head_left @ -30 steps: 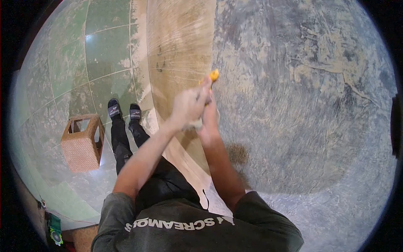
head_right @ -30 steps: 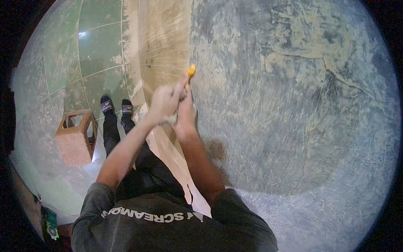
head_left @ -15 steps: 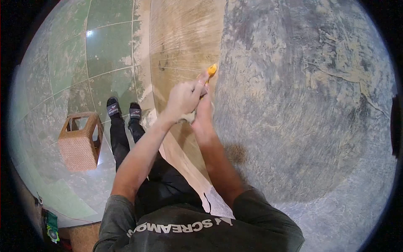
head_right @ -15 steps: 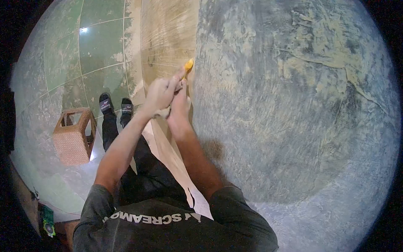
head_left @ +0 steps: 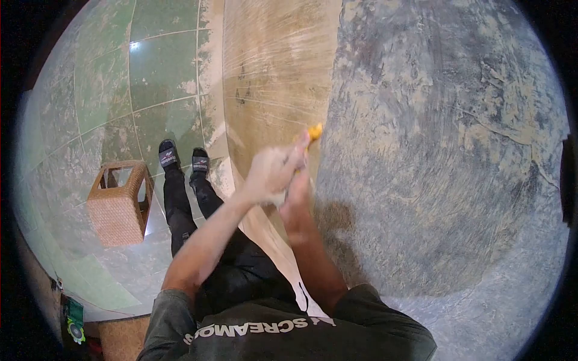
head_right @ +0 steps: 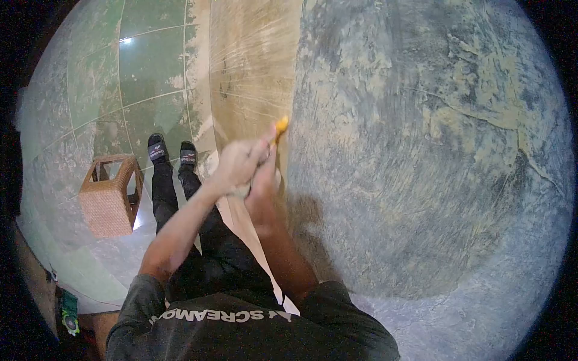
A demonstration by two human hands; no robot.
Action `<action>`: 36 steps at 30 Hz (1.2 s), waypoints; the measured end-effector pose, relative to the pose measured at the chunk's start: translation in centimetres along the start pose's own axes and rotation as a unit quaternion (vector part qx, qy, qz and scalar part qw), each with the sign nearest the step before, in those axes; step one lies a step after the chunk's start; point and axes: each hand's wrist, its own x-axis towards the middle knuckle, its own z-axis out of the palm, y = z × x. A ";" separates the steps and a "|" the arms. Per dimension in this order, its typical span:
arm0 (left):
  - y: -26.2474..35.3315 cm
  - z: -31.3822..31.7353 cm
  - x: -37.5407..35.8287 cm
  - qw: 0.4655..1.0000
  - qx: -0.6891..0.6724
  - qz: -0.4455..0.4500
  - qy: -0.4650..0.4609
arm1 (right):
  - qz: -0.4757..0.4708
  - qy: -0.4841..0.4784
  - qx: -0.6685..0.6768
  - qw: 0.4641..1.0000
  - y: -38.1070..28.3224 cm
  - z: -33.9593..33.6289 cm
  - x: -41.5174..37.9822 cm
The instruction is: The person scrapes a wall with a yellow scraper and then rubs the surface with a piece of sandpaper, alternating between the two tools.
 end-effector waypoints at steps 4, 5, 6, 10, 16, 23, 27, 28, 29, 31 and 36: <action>-1.7 4.7 -3.4 0.991 0.061 0.083 0.088 | -0.220 0.002 -0.318 0.922 0.4 -4.9 -3.4; -1.4 4.3 -2.6 0.993 0.068 0.058 0.074 | -0.204 0.004 -0.276 0.939 0.0 -4.2 -2.8; -1.2 3.8 -2.2 0.995 0.075 0.031 0.057 | -0.188 0.007 -0.233 0.954 -0.4 -3.6 -2.3; -1.3 0.4 1.8 0.995 0.086 0.008 0.045 | -0.001 0.010 -0.047 0.999 -1.8 2.2 0.4; -1.4 4.1 -3.8 0.979 0.186 0.086 0.009 | -0.084 0.029 -0.180 0.980 -0.2 -2.9 -4.8; -1.1 1.0 1.1 0.993 0.108 0.000 0.039 | 0.000 -0.005 -0.085 0.996 -1.8 0.8 0.4; 0.5 4.2 -3.4 0.996 0.042 0.024 0.078 | -0.266 -0.063 -0.365 0.890 -0.5 -5.4 -2.9; 0.5 4.5 -3.2 0.994 0.015 0.038 0.105 | -0.186 -0.015 -0.347 0.919 -1.4 -5.6 -2.6; 0.0 4.1 -2.0 0.987 0.118 0.062 0.092 | -0.180 -0.005 -0.403 0.897 -2.1 -3.9 -2.7; -0.9 2.5 0.8 0.970 0.219 0.081 0.066 | -0.205 -0.012 -0.520 0.829 -2.9 -0.6 -1.0; 0.7 0.5 0.6 0.981 0.179 0.081 -0.001 | -0.017 0.039 -0.132 0.990 -2.8 1.2 -2.1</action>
